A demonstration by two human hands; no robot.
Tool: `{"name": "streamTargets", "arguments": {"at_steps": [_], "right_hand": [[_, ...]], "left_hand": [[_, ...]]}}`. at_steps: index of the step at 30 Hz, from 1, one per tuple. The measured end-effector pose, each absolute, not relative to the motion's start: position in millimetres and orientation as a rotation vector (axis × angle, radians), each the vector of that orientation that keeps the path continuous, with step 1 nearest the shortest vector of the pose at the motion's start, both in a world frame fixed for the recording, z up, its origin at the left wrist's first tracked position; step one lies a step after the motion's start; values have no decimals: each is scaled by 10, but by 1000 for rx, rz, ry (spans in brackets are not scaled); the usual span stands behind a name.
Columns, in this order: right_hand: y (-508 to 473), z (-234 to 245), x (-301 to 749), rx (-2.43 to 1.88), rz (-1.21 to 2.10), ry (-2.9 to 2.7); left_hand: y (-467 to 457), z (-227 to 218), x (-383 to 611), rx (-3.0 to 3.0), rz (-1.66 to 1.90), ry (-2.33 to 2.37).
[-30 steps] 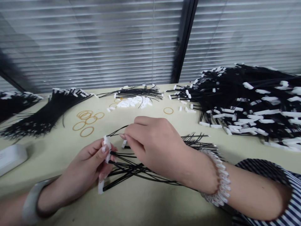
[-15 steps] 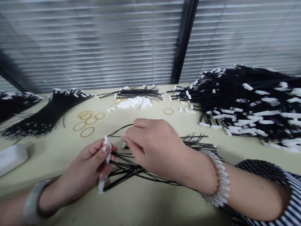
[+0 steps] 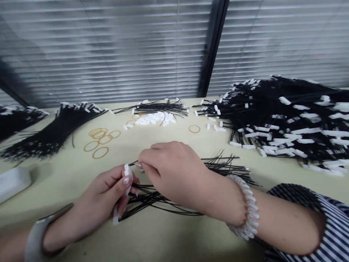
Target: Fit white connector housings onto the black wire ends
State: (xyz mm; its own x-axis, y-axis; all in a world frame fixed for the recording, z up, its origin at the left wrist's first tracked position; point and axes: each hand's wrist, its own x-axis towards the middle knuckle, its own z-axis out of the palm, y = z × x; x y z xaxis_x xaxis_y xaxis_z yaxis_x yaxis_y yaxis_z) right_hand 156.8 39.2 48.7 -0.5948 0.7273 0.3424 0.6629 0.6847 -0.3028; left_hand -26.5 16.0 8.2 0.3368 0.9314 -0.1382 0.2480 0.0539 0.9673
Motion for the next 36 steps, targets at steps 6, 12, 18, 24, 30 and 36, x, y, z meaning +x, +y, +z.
{"name": "streamTargets", "arguments": {"at_steps": [6,12,18,24,30,36], "right_hand": [[367,414,1524,-1074,284,-2421],[394,377,1521,-1067,324,-2375],[358,566,1618,-968,-15,-2241],[291,577,1603,-1169,274,-2676],[351,458,1524,-1117,424,-2722],[362,448,1524,-1247,354,-2701]], "left_hand": [[143,90,-259,1514,687,1146],[149,56,-270,1418,723,1117],[195,11,-307,1245,801,1109],[205,9,-315,1256,818,1110],[194,48,-287,1321,796,1115],[199,27,-293,1288,812,1137]]}}
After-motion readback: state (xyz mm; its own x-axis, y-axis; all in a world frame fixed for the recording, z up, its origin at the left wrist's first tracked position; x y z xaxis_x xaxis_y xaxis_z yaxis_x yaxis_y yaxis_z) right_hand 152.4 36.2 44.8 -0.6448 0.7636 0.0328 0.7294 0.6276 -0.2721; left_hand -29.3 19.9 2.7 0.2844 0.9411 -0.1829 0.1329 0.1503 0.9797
